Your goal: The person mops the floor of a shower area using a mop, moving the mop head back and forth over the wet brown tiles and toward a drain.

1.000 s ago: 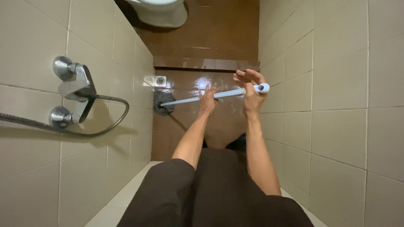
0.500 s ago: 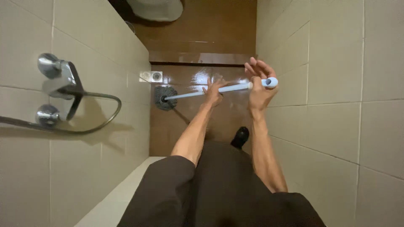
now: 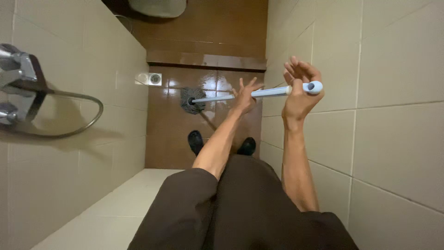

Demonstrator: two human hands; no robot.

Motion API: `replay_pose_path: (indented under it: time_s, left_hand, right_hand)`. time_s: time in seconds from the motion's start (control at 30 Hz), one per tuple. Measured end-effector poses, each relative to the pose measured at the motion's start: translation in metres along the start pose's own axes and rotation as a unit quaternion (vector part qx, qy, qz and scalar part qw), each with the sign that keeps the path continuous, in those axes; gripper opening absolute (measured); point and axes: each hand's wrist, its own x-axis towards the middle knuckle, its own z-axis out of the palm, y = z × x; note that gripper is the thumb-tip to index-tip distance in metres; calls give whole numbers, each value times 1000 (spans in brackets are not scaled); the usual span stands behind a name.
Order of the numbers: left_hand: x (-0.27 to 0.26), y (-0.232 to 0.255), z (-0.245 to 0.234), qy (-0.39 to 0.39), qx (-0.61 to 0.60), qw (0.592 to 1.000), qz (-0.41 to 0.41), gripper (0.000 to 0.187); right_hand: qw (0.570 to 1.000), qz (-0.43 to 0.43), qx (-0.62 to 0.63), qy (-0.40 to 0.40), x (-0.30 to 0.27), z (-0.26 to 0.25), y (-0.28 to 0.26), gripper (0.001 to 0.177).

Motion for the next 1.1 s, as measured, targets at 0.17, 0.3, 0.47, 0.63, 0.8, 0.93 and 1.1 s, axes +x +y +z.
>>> replay_pose_path:
  time_s: [0.17, 0.3, 0.47, 0.63, 0.8, 0.93, 1.1]
  left_hand:
    - [18, 31, 44, -4, 22, 1000, 6, 75]
    - [28, 53, 73, 1, 11, 1000, 9, 77]
    - [30, 79, 85, 16, -9, 1000, 9, 79]
    - [32, 83, 79, 58, 52, 997, 18, 68]
    - [23, 80, 78, 97, 86, 991, 43, 66]
    - [22, 70, 75, 94, 90, 990, 52, 64]
    - [25, 43, 68, 70, 126, 988, 49, 68]
  right_hand:
    - [1000, -15, -4, 7, 26, -37, -17, 40]
    - [999, -34, 13, -10, 43, -63, -30, 40]
    - [1000, -1, 23, -16, 57, -82, -42, 34]
    - [996, 9, 76, -56, 65, -85, -32, 35]
    - [993, -6, 91, -77, 63, -91, -20, 37]
    - [993, 6, 94, -69, 60, -88, -16, 37]
    - [994, 14, 103, -42, 49, -78, -3, 38]
